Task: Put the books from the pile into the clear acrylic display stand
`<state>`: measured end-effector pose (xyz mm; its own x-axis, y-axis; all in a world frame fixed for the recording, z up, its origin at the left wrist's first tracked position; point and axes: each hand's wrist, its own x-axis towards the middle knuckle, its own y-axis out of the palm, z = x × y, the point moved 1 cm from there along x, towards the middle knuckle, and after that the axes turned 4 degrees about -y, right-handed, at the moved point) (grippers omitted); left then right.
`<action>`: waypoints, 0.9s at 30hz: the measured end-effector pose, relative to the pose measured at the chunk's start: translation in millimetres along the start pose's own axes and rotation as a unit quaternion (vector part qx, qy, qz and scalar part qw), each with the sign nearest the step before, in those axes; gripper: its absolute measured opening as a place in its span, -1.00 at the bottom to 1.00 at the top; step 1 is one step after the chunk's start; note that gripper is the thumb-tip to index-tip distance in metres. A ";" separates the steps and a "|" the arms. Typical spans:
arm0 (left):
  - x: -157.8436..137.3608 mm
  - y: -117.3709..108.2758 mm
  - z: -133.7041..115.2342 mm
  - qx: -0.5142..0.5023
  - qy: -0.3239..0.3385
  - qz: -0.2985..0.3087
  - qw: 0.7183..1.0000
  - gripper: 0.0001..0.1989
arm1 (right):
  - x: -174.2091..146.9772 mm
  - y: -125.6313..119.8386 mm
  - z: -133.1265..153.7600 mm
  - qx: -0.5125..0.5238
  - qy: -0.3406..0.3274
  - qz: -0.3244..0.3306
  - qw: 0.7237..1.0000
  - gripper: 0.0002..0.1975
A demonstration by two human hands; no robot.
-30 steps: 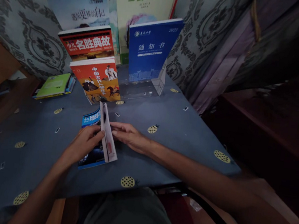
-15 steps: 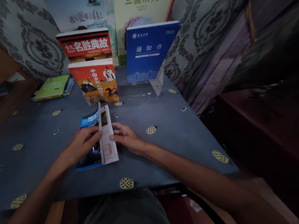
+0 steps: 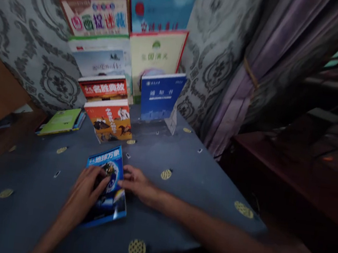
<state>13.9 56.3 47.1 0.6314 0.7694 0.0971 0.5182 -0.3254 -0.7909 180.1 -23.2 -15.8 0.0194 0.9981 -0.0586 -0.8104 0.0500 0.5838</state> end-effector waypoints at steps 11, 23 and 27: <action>3.8 -8.8 50.2 -0.381 -0.254 -0.120 0.881 -0.32 | -4.6 1.5 12.9 -0.048 -0.055 0.045 0.996 -0.33; -3.6 -12.4 20.1 -0.329 -0.188 -0.222 0.898 -0.33 | -20.3 14.8 54.1 -0.271 -0.214 0.089 0.934 -0.53; -8.3 -13.5 14.8 -0.288 -0.163 -0.227 0.916 -0.38 | -25.5 13.0 61.7 -0.333 -0.242 0.070 0.909 -0.58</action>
<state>-6.9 62.4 48.0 0.1188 0.9899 0.0777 0.9622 -0.0955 -0.2549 205.2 -45.7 43.3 0.0127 0.9003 0.4352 -0.9964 0.0479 -0.0701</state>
